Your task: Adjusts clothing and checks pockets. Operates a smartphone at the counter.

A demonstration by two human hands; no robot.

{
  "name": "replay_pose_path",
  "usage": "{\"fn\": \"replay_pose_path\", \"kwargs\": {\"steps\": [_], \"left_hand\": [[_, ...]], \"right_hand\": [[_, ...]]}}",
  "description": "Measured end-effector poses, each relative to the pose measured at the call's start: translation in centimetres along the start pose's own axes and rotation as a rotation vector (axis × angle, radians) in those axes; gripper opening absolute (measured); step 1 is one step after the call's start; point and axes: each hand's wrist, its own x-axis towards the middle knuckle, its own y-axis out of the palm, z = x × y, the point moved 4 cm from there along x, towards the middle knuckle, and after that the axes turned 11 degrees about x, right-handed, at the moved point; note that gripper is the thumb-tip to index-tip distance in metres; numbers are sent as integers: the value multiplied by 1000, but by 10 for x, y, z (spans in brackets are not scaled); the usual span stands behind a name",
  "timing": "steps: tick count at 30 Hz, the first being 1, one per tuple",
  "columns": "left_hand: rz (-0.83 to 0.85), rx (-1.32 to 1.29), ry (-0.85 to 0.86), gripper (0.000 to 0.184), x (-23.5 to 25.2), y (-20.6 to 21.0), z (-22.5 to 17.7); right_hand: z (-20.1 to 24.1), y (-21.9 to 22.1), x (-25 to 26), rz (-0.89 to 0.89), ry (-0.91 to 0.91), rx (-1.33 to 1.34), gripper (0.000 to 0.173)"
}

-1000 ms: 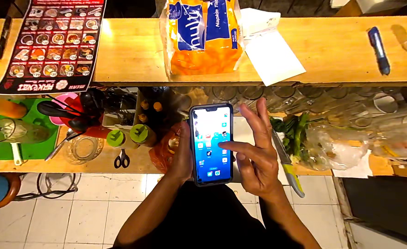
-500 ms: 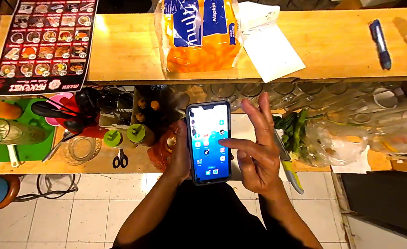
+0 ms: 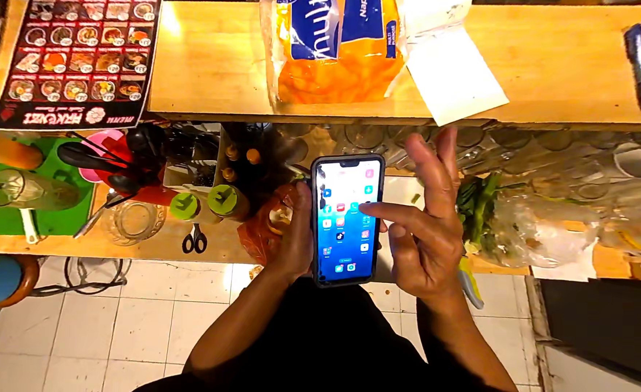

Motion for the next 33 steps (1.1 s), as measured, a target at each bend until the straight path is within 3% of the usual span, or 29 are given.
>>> {"fn": "replay_pose_path", "kwargs": {"steps": [18, 33], "left_hand": [[-52, 7, 1, 59, -1, -1, -3], [34, 22, 22, 59, 2, 2, 1]], "right_hand": [[2, 4, 7, 3, 0, -1, 33], [5, 10, 32, 68, -13, -53, 32]]}}
